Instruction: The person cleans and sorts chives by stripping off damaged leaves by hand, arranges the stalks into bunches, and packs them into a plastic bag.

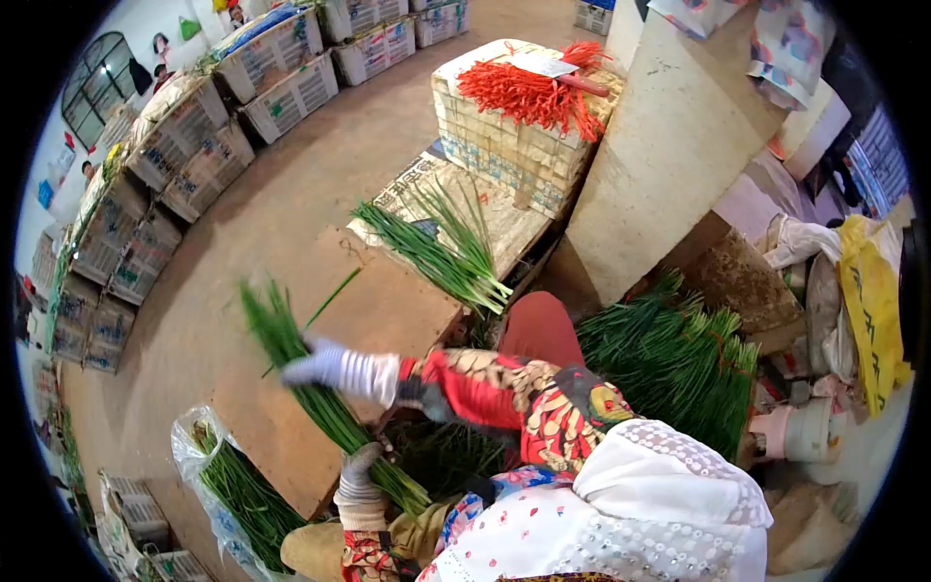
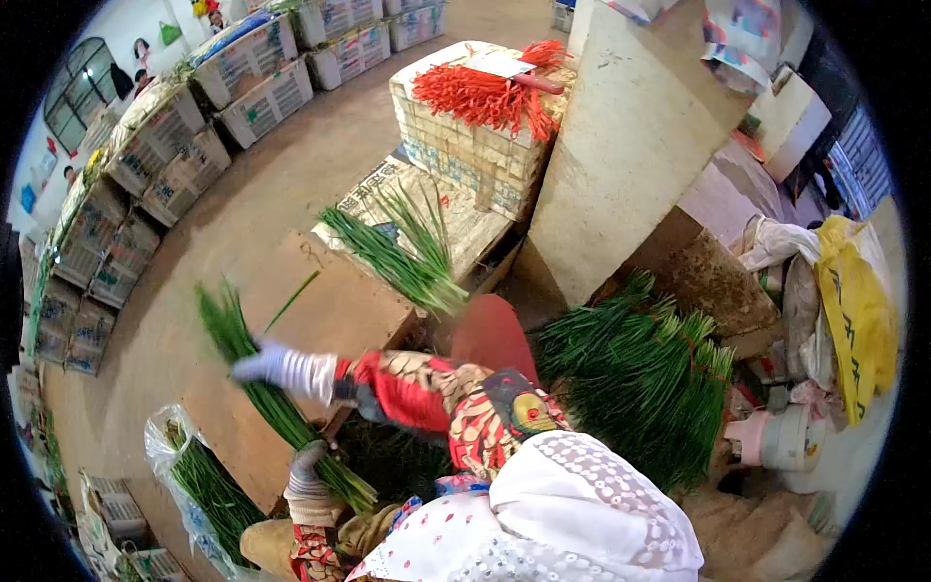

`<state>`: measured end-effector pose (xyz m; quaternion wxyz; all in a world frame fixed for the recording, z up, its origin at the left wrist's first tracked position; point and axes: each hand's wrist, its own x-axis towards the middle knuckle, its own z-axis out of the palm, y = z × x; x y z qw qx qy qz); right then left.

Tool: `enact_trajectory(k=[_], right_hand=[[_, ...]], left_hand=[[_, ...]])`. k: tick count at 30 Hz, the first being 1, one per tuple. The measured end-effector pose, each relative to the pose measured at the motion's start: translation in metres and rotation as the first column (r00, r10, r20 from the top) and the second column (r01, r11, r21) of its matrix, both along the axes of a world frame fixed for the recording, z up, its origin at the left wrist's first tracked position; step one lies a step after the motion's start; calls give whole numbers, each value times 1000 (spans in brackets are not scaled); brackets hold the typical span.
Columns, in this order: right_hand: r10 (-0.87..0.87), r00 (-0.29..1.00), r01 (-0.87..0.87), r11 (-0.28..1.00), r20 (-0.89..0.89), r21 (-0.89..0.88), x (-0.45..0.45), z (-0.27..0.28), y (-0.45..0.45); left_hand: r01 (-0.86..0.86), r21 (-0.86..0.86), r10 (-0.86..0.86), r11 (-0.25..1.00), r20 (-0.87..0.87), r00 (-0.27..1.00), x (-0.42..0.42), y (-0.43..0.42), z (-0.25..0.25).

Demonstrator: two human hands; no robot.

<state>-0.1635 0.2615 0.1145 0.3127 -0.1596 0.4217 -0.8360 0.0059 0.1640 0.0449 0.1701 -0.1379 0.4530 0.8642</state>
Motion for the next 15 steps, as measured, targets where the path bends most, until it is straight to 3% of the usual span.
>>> enact_trajectory(k=[1, 2, 3, 4, 5, 6, 7, 9, 11, 12, 14, 15], right_hand=[[-48, 997, 42, 995, -63, -94, -22, -4, 13], [-56, 990, 55, 998, -127, -12, -43, -5, 39], [-190, 975, 164, 965, -116, -205, -61, 3, 55], [-249, 968, 244, 958, -21, -148, -76, 14, 77], [-354, 926, 350, 935, -135, -54, -93, 7, 93], [-343, 890, 374, 926, -299, 52, -118, -18, 101], [-323, 881, 416, 878, -346, 237, -129, -31, 108], [-33, 799, 461, 674, -601, 576, -149, -67, 106], [301, 692, 495, 463, -656, 735, -156, -80, 89], [314, 687, 486, 471, -655, 736, -155, -81, 75], [531, 547, 664, 195, -647, 721, -150, -84, 44], [540, 542, 660, 201, -644, 724, -149, -86, 30]], left_hand=[[-4, 46, 5, 999, -35, 999, 3, -1, 2], [3, 147, 6, 989, -65, 998, 9, -9, -5], [-53, 134, 61, 989, -50, 997, 15, -16, 2], [-97, 235, 129, 967, -126, 984, 16, -23, 14], [-123, 335, 199, 934, -203, 959, 17, -31, 24], [-180, 423, 307, 888, -254, 917, 21, -43, 32], [-219, 509, 409, 832, -298, 863, 24, -57, 40], [-293, 575, 526, 764, -293, 799, 35, -70, 50], [-431, 703, 736, 565, -194, 649, 37, -77, 59], [-427, 714, 740, 555, -190, 645, 40, -80, 60], [-428, 708, 739, 561, -196, 644, 48, -88, 55], [-423, 702, 728, 573, -200, 655, 53, -92, 52]])
